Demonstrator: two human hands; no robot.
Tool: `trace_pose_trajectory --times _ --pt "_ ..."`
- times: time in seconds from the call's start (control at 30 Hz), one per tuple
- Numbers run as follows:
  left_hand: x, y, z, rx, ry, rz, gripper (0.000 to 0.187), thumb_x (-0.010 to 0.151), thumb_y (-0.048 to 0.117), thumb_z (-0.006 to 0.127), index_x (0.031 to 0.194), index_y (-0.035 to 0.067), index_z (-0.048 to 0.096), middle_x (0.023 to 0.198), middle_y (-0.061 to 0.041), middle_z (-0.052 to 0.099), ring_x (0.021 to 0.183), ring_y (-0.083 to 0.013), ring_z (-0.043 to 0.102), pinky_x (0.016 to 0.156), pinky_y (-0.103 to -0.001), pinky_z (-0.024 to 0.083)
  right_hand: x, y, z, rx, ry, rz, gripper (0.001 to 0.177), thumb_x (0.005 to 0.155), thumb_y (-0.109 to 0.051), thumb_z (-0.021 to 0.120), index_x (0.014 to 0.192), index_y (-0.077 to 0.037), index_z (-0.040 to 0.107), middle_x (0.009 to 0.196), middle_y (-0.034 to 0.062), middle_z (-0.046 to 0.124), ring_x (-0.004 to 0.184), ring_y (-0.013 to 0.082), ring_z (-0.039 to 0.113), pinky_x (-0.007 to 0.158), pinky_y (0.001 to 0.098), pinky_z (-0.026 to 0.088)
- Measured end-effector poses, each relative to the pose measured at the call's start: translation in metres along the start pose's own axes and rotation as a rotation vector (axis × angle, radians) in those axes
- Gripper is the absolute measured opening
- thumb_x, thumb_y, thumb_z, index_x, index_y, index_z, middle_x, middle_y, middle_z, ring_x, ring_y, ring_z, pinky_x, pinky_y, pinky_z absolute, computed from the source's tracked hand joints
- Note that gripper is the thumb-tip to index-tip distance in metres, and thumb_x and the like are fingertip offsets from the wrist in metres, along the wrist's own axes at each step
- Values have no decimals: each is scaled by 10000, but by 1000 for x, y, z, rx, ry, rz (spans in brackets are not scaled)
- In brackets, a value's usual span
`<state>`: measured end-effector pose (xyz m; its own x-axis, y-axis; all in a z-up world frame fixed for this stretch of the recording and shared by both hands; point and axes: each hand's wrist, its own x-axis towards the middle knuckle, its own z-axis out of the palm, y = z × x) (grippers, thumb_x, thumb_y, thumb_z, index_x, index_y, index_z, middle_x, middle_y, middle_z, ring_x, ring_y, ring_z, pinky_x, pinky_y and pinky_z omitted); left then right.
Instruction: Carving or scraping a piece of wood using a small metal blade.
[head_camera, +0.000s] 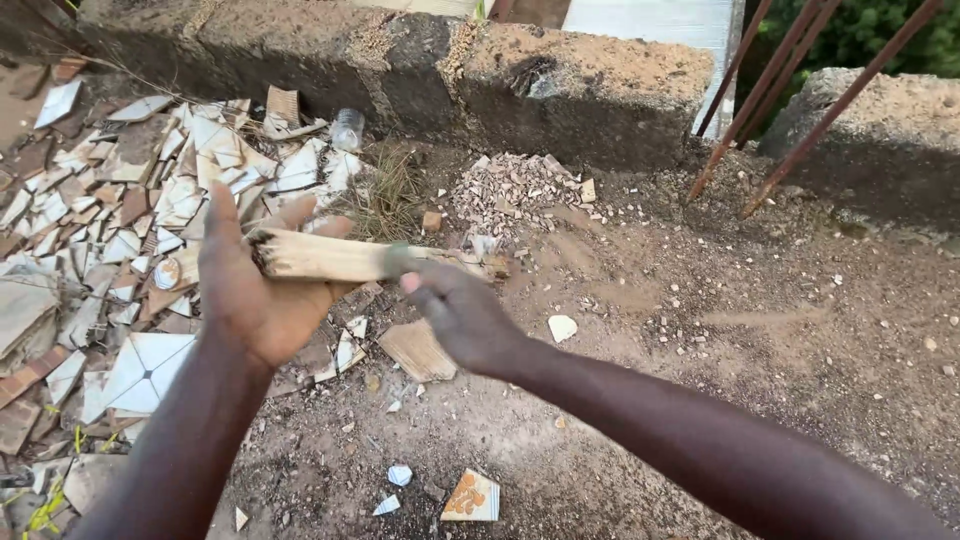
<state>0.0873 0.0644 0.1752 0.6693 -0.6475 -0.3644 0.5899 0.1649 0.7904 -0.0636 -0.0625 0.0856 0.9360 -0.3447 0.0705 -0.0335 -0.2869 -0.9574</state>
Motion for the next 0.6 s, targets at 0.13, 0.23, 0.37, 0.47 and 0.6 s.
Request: trace_pose_trajectory --times 0.13,0.23,0.37,0.47,0.6 --pt "10 -13 -1 31 -37 43 999 844 660 511 1533 -38 320 1511 -362 425 1390 -451 426 1156 -594 359 -1 4 16 -248 209 -471 444 1182 -259 418 1559 -30 467 892 98 630 746 160 609 640 337 531" --pt "15 -18 -11 119 -133 155 931 855 500 609 1528 -71 312 1537 -406 396 1437 -468 404 1203 -562 353 7 10 22 -53 185 -60 329 1102 -207 429 1204 -60 705 807 59 696 560 105 603 476 305 504" --pt "19 -23 -2 50 -160 217 863 838 338 598 1558 -17 280 1574 -400 354 1484 -454 385 1197 -543 295 2 -55 8 -205 108 11 361 1060 -184 447 1370 -107 616 687 68 661 460 134 542 409 336 487" --pt "14 -21 2 19 -177 249 860 831 284 577 1578 12 248 1614 -347 310 1527 -408 322 1216 -547 231 4 -56 11 -196 82 -101 353 1030 -141 478 1346 -87 625 800 86 715 459 135 576 423 333 516" --pt "23 -27 -11 38 -305 343 866 834 240 573 1591 -9 232 1675 -295 268 1571 -371 247 1229 -478 268 26 45 23 -124 236 -348 214 997 -86 538 1091 -47 727 1273 126 713 630 83 679 556 288 577"
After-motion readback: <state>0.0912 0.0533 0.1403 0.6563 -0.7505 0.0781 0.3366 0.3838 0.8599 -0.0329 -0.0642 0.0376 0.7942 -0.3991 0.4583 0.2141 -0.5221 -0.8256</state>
